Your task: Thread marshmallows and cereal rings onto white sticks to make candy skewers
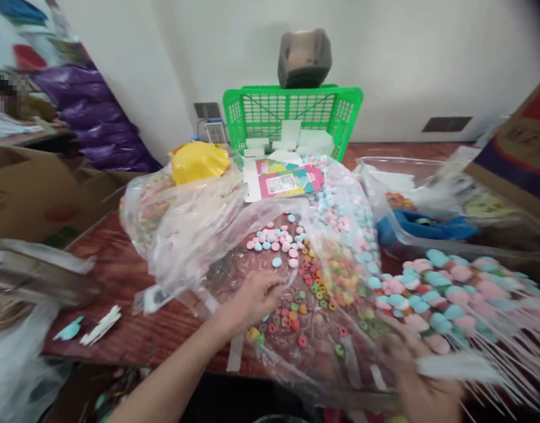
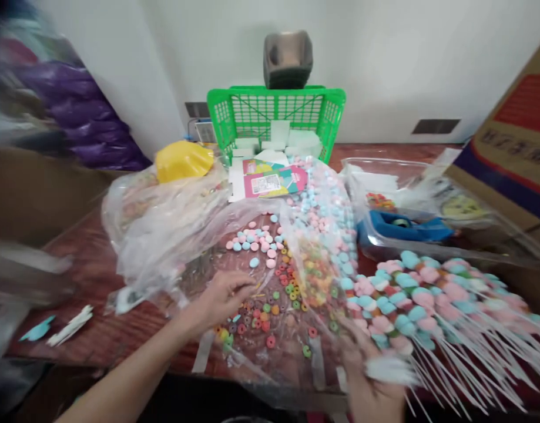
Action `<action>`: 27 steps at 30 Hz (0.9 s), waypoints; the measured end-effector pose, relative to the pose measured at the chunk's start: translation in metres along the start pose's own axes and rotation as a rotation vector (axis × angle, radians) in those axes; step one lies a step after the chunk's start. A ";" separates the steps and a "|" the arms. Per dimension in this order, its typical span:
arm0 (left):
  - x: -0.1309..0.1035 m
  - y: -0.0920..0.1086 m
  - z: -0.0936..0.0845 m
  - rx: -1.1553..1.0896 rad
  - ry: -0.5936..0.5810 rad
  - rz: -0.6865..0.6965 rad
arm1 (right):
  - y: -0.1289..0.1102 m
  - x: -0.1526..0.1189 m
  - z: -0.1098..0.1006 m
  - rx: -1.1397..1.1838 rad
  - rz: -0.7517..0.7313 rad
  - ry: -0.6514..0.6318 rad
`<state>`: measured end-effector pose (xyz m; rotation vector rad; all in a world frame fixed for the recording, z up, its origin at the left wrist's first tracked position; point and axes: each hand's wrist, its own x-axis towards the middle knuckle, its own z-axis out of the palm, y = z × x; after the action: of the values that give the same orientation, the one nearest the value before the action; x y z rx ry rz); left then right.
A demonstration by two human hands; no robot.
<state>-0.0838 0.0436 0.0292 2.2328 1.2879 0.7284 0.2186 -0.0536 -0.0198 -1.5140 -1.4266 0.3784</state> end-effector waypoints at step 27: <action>0.009 0.007 0.034 -0.169 0.355 -0.056 | -0.010 0.000 0.070 -0.135 -0.392 -0.282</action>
<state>-0.0539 0.0441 0.0099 1.9836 1.3827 1.2064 0.1584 -0.0254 -0.0447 -1.2787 -1.9621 0.2635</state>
